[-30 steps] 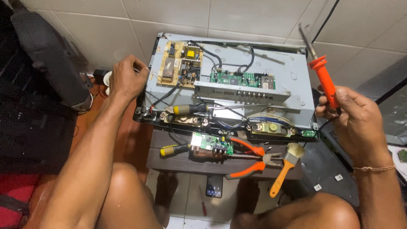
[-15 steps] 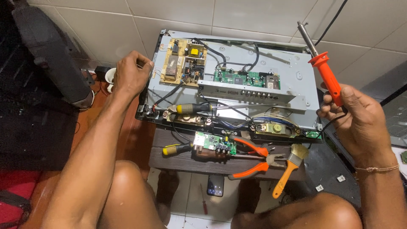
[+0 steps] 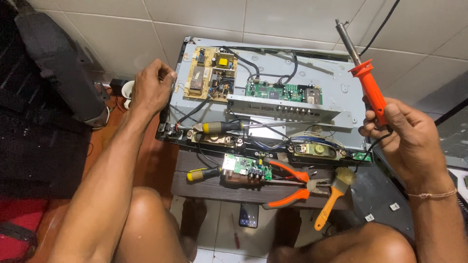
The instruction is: The person uses a screwdriver on a circuit board inside a television, handles small electronic components, uses a soldering iron on the board, and wipes the components with a brush.
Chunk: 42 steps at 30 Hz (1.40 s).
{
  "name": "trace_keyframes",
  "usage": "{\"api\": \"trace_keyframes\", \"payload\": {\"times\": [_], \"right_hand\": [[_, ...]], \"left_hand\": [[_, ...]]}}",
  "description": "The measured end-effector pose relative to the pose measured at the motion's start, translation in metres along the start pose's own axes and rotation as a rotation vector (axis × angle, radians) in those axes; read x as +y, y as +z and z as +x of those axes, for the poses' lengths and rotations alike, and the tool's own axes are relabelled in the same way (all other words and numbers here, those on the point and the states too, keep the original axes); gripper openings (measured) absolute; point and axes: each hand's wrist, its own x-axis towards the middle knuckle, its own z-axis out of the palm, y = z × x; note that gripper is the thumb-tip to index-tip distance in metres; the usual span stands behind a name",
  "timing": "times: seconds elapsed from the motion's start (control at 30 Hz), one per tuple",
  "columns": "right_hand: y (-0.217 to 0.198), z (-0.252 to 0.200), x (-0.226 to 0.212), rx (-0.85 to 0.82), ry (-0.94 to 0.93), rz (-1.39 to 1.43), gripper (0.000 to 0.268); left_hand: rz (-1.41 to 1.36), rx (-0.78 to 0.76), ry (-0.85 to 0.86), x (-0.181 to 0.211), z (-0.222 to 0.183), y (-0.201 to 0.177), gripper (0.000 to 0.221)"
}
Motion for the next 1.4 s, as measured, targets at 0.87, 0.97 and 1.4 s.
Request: {"api": "trace_keyframes", "payload": {"times": [0.87,0.97,1.4], "right_hand": [[0.013,0.001,0.002,-0.046,0.02,-0.11,0.04],[0.012,0.002,0.005,-0.046,0.027,-0.103,0.039],[0.016,0.003,0.007,-0.06,0.023,-0.178,0.037]], "left_hand": [[-0.17,0.042,-0.051,0.011,0.0,0.006,0.013],[-0.166,0.055,-0.063,0.01,0.002,0.008,0.012],[-0.28,0.023,-0.181,0.02,0.004,0.006,0.013]]}}
